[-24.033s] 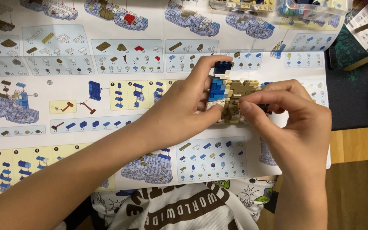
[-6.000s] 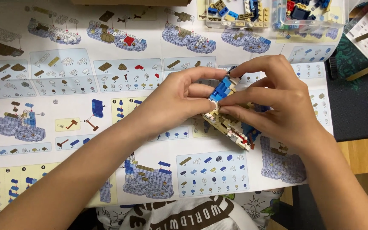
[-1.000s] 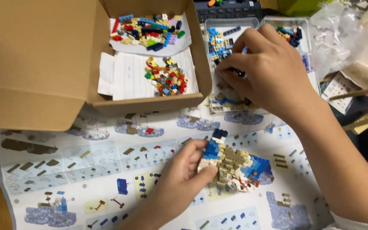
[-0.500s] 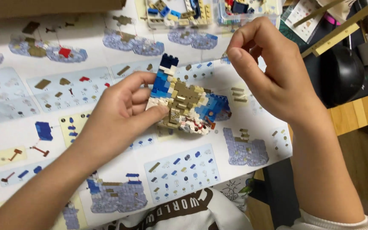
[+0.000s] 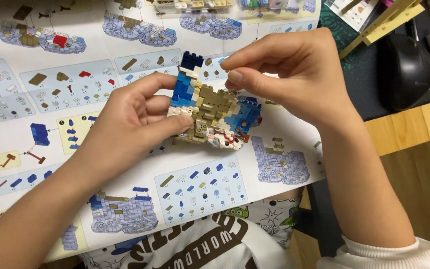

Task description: Assembling a complex building block model by following printed instructions and attaching small pieces to a base structure.

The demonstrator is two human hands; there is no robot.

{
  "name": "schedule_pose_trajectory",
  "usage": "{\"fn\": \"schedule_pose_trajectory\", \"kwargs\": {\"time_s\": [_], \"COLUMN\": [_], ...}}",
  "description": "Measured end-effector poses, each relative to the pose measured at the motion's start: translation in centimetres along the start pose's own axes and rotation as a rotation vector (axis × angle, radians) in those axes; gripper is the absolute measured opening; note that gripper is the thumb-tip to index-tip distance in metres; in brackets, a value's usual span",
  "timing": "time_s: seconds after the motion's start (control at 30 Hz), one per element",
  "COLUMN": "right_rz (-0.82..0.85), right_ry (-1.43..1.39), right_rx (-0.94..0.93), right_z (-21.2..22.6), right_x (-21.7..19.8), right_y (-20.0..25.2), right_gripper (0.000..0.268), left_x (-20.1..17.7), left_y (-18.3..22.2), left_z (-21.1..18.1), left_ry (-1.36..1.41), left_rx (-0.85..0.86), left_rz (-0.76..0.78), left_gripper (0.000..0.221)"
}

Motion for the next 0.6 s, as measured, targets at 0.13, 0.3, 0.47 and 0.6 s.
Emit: {"fn": "schedule_pose_trajectory", "kwargs": {"time_s": [0.13, 0.3, 0.47, 0.6], "right_rz": [0.0, 0.016, -0.037, -0.044], "right_ry": [-0.005, 0.046, -0.138, -0.208], "right_rx": [0.005, -0.08, -0.029, 0.026], "right_z": [-0.3, 1.1, -0.9, -1.5], "right_x": [-0.4, -2.2, -2.5, -1.6], "right_y": [-1.0, -3.2, -3.9, -3.3], "right_gripper": [0.014, 0.016, 0.018, 0.014], "left_x": [-0.9, -4.3, -5.6, -4.3], "left_y": [-0.2, -0.4, -0.6, -1.0], "left_z": [-1.2, -2.6, -3.0, -0.5], "left_ry": [-0.018, -0.051, -0.102, -0.05], "left_rx": [0.009, 0.041, -0.069, -0.127], "left_rz": [-0.05, -0.192, -0.223, -0.066], "left_gripper": [0.04, 0.038, 0.038, 0.089]}}
Point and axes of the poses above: each hand's wrist, its own y-axis away from the middle knuckle, its own x-axis out of the palm, z = x × y, the point moved 9 cm from there along -y, towards the middle knuckle, and after that the axes turned 12 degrees about y, right-handed, at the moved point
